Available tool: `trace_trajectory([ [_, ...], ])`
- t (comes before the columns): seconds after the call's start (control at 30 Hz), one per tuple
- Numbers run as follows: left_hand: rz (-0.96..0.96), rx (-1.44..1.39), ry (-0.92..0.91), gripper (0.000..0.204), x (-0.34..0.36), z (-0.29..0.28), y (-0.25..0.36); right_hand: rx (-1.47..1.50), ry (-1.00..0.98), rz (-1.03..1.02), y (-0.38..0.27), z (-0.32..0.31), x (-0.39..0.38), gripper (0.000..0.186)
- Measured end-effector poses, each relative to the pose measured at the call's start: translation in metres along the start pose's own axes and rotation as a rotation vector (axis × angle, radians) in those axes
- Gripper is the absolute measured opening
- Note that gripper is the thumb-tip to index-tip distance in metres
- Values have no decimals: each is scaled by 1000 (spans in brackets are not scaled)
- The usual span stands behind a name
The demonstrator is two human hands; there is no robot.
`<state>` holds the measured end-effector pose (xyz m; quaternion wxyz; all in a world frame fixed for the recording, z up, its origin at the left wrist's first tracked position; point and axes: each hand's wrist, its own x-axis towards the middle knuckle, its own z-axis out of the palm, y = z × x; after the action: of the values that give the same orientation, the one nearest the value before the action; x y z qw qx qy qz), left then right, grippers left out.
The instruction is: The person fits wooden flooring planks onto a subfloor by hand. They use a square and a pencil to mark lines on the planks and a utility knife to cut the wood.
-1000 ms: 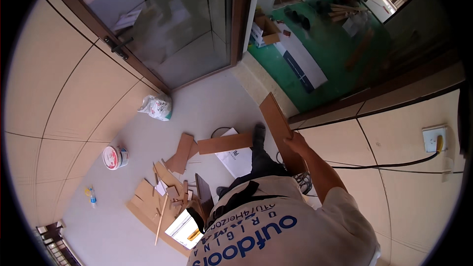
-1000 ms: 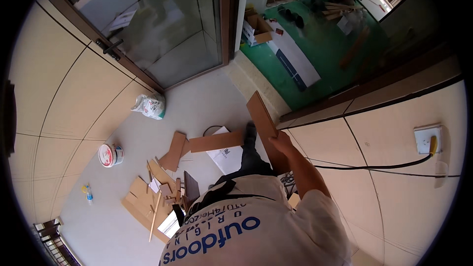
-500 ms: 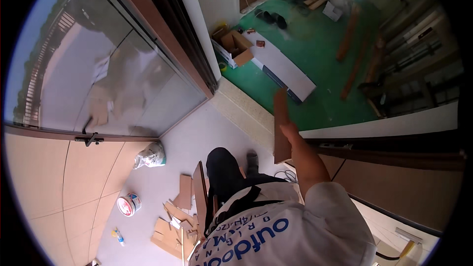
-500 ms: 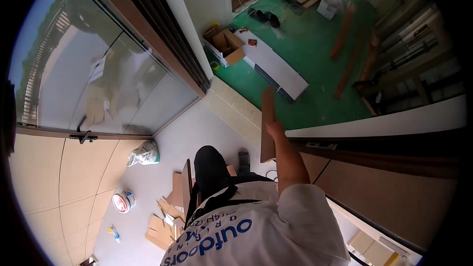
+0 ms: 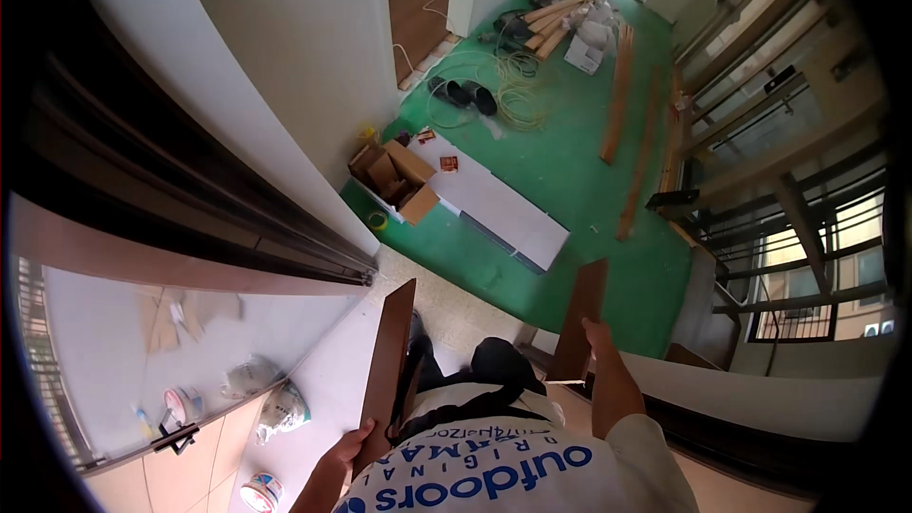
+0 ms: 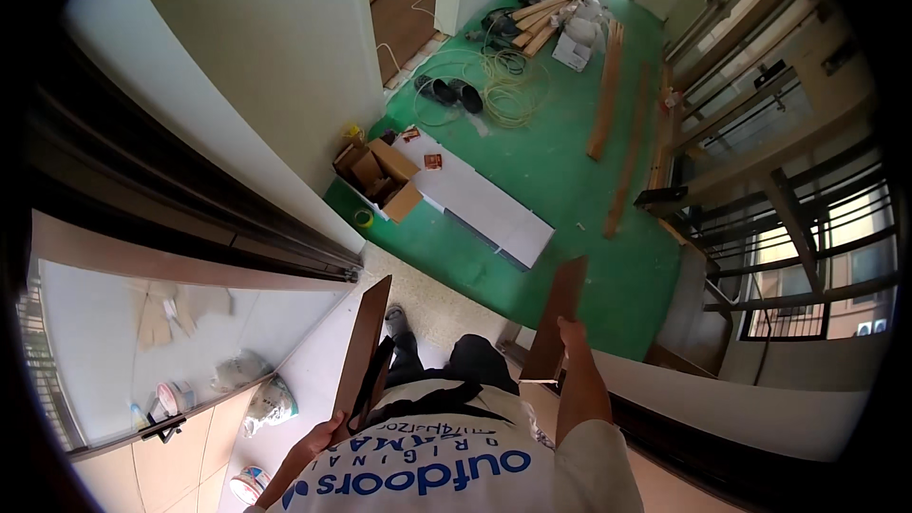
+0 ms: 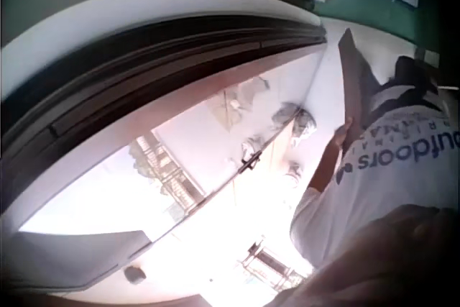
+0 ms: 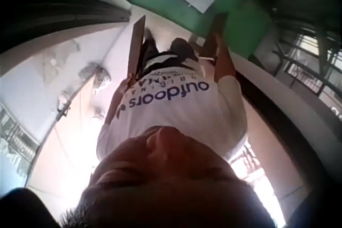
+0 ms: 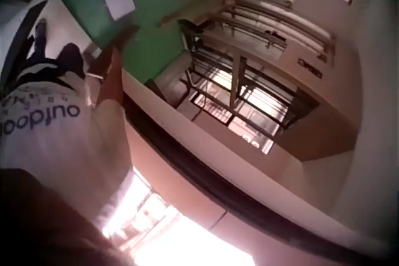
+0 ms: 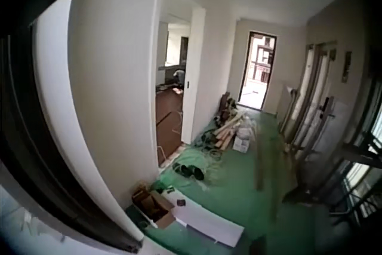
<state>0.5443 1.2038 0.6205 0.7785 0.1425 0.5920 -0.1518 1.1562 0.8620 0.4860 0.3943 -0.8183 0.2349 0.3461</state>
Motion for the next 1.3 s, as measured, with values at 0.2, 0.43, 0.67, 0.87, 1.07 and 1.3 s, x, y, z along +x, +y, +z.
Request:
trace_trajectory([
  [0.2, -128, 283, 36, 73, 30, 111, 201, -255, 374, -164, -10, -47, 30, 51],
  [0.43, -86, 164, -6, 59, 91, 242, 360, -347, 264, 53, -34, -34, 99, 52],
  [0.67, 198, 26, 15, 63, 19, 450, 452, -948, -131, -33, -192, -66, 233, 55],
  [0.87, 75, 279, 9, 63, 105, 541, 557, -1111, -79, -766, -642, 9, 318, 26],
  [1.07, -17, 513, -8, 64, 196, 655, 671, -1399, -146, -1583, -1043, 66, 208, 16],
  [1.3, -33, 399, -17, 65, 246, 695, 828, -1553, -300, -1773, -1246, 149, 226, 16],
])
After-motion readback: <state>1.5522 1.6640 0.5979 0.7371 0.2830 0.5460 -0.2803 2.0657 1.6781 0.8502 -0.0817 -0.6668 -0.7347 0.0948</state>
